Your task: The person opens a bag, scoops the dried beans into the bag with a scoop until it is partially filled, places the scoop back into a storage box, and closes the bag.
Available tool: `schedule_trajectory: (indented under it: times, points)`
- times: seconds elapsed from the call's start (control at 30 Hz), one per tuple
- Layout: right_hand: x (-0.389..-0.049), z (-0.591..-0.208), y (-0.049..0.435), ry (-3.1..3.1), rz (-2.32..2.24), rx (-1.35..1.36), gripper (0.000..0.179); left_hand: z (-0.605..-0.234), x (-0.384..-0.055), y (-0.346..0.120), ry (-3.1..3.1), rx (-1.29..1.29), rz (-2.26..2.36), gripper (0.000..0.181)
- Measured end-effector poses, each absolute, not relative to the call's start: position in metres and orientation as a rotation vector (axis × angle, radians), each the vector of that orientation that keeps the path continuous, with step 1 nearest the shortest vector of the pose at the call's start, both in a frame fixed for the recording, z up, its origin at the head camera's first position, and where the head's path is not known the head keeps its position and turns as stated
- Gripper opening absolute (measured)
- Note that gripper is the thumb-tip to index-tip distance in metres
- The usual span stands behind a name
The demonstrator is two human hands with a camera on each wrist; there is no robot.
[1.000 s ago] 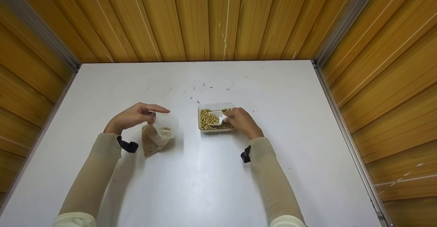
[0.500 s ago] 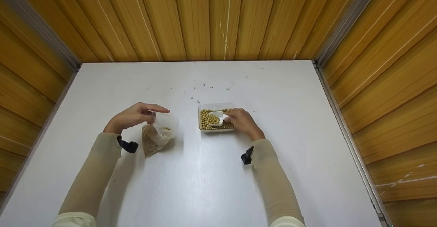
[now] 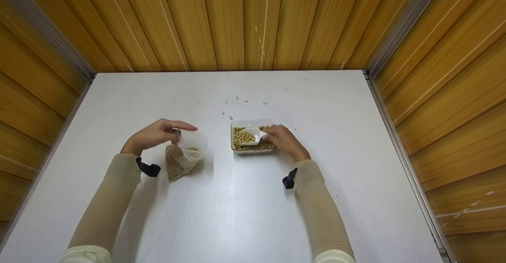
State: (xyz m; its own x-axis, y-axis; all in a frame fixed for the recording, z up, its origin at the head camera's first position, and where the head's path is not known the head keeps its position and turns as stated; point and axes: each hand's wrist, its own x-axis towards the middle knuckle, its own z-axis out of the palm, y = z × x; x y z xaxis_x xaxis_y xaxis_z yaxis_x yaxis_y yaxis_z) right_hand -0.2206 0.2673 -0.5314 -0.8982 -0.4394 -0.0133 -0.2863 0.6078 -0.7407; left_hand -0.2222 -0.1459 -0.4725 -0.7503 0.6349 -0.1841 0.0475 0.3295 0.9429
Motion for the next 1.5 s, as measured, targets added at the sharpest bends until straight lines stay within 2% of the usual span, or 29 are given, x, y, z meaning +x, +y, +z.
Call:
schedule_trajectory:
  times: [0.53, 0.77, 1.17, 1.5]
  points:
    - [-0.22, -0.536, 0.272, 2.63, -1.212, -0.606, 0.036, -0.474, -0.223, -0.147, 2.023, 0.58, 1.455, 0.047]
    - [-0.219, -0.538, 0.272, 2.614, -1.283, -0.554, 0.036, -0.455, -0.214, -0.144, 2.005, 0.6, 1.455, 0.046]
    - [-0.203, -0.502, 0.263, 2.615, -1.319, -0.578, 0.034, -0.447, -0.209, -0.143, 2.033, 0.623, 1.442, 0.045]
    - [-0.218, -0.525, 0.275, 2.628, -1.347, -0.559, 0.037, -0.445, -0.209, -0.142, 2.061, 0.626, 1.414, 0.046]
